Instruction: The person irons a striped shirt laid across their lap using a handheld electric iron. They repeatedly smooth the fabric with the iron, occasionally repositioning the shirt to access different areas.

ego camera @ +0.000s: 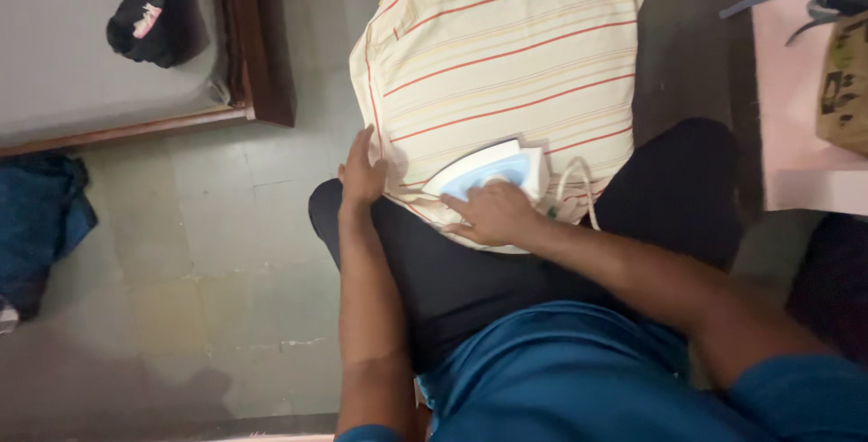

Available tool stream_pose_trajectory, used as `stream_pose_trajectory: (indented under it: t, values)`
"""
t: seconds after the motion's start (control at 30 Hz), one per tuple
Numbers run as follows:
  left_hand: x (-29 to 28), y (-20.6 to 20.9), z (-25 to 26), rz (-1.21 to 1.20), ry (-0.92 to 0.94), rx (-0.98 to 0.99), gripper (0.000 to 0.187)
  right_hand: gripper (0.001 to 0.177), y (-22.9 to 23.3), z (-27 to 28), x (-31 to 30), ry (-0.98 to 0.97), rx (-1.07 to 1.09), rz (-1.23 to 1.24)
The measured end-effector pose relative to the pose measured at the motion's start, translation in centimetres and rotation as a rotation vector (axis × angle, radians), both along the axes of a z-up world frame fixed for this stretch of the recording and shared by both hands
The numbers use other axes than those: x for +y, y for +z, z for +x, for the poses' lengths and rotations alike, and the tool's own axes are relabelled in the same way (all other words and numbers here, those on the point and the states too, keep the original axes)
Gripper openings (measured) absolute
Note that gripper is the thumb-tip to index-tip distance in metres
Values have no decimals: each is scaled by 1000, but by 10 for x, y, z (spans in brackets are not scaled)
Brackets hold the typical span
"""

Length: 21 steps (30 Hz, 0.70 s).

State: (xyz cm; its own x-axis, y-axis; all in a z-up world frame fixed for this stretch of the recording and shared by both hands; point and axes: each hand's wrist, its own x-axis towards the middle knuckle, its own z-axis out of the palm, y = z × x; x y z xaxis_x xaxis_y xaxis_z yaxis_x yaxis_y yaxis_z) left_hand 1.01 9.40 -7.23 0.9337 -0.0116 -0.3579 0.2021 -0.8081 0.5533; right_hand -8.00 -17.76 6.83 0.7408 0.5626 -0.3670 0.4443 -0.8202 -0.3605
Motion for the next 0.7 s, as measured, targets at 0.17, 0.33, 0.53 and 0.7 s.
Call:
stream_pose_trajectory:
  t: [0.17, 0.33, 0.53, 0.7]
  values:
    - [-11, 11, -15, 203, -98, 52, 109, 45, -3, 8, 10, -111, 103, 34]
    - [-32, 44, -14, 257, -48, 106, 117, 41, -4, 2, -54, -188, 31, 41]
    - [-36, 60, -10, 251, -27, 134, 117, 43, 16, -4, -136, -236, 69, -59]
    - [-23, 49, -7, 225, 37, 67, 95, 39, 16, -1, -104, -198, 35, -53]
